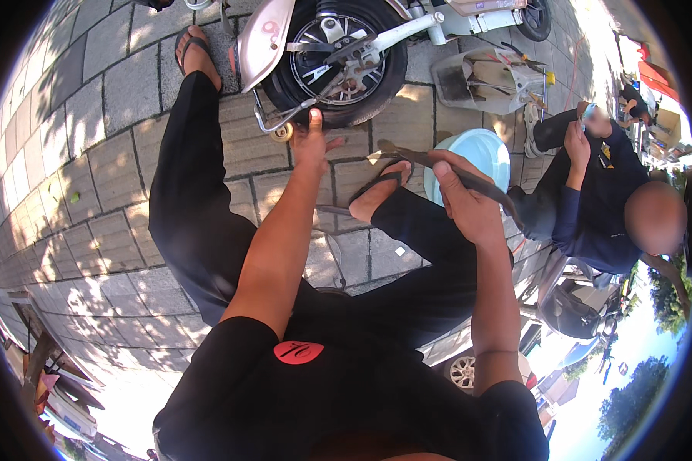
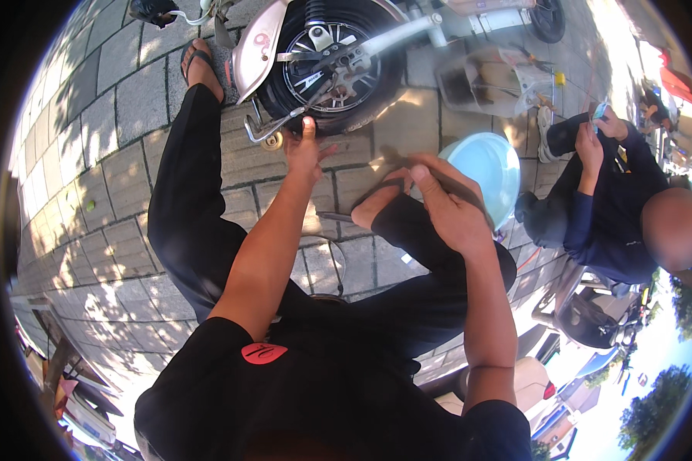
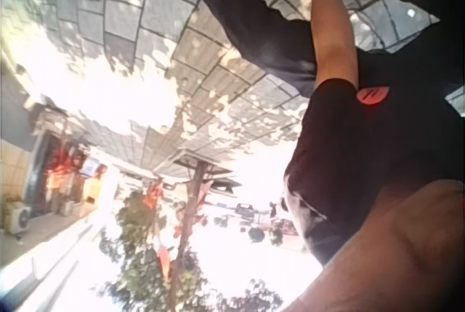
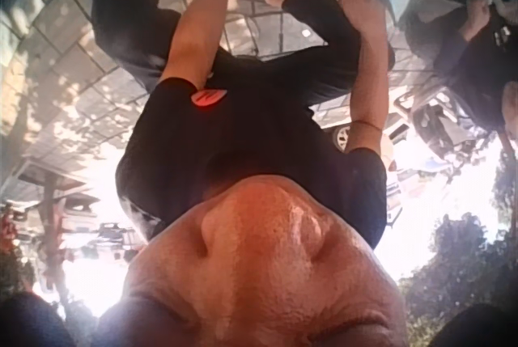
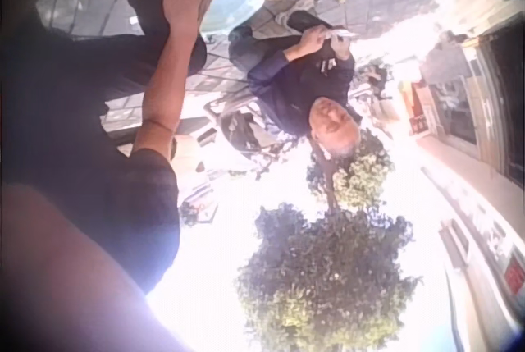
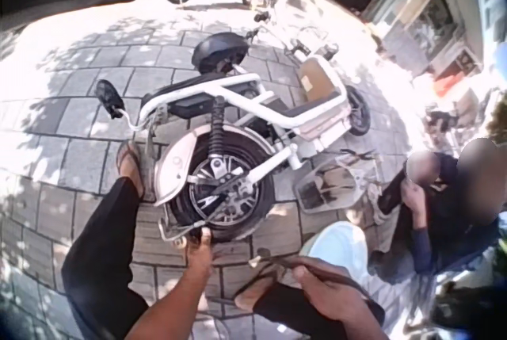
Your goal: The person sits on the ground and uses a wrench to adjust the front wheel hub and brake assembly of a bicycle. After completing the adjustment, the person receives cash from another person, then walks into a bicycle shop and places the cash into a cardboard box.
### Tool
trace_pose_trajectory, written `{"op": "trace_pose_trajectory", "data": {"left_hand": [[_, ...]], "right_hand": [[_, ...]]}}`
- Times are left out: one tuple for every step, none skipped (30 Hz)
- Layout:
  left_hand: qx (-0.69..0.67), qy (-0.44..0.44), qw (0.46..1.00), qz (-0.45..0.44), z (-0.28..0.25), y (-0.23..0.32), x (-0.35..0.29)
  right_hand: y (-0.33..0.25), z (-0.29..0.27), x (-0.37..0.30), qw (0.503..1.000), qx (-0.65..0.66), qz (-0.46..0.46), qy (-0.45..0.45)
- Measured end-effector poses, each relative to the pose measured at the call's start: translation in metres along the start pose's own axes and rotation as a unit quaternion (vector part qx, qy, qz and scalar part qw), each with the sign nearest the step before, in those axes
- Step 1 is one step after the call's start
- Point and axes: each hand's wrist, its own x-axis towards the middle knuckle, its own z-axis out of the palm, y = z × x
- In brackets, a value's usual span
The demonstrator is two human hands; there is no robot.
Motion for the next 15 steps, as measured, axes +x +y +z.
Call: {"op": "trace_pose_trajectory", "data": {"left_hand": [[0.002,-0.01,1.0,-0.004,0.0,0.001,0.004],[0.007,-0.011,1.0,-0.007,0.0,0.0,0.008],[0.01,-0.006,1.0,-0.011,-0.004,-0.003,0.011],[0.016,-0.001,1.0,-0.015,-0.008,-0.006,0.014],[0.022,0.007,0.999,-0.022,-0.013,-0.006,0.017],[0.027,0.014,0.999,-0.016,-0.013,-0.004,0.016],[0.033,0.019,0.999,-0.011,-0.011,-0.003,0.013],[0.039,0.023,0.999,-0.006,-0.008,-0.001,0.011],[0.028,0.018,0.999,-0.008,-0.009,-0.004,0.01],[0.025,0.02,0.999,-0.001,-0.009,-0.005,0.012],[0.022,0.021,1.0,0.006,-0.009,-0.006,0.014],[0.017,0.026,0.999,0.009,-0.01,-0.008,0.014],[-0.001,0.011,1.0,0.012,-0.014,-0.012,0.016],[-0.005,0.003,1.0,0.017,-0.017,-0.013,0.018],[-0.011,-0.004,1.0,0.019,-0.018,-0.015,0.02]], "right_hand": [[0.006,0.008,-0.004,0.998,0.061,0.007,-0.019],[0.024,0.015,-0.008,0.992,0.116,-0.044,-0.034],[0.043,0.019,-0.007,0.979,0.18,-0.056,-0.078],[0.06,0.023,-0.004,0.959,0.245,-0.065,-0.122],[0.069,0.032,-0.005,0.935,0.329,-0.024,-0.132],[0.075,0.046,-0.006,0.901,0.412,0.017,-0.137],[0.077,0.055,-0.006,0.858,0.491,0.057,-0.139],[0.076,0.057,-0.003,0.831,0.525,0.084,-0.164],[0.076,0.058,-0.003,0.8,0.559,0.112,-0.185],[0.075,0.061,-0.003,0.767,0.591,0.141,-0.205],[0.071,0.071,-0.001,0.786,0.572,0.19,-0.137],[0.086,0.075,0.003,0.811,0.535,0.196,-0.136],[0.115,0.081,0.009,0.834,0.497,0.2,-0.132],[0.132,0.084,0.014,0.856,0.457,0.202,-0.132],[0.128,0.091,0.013,0.87,0.423,0.24,-0.08]]}}
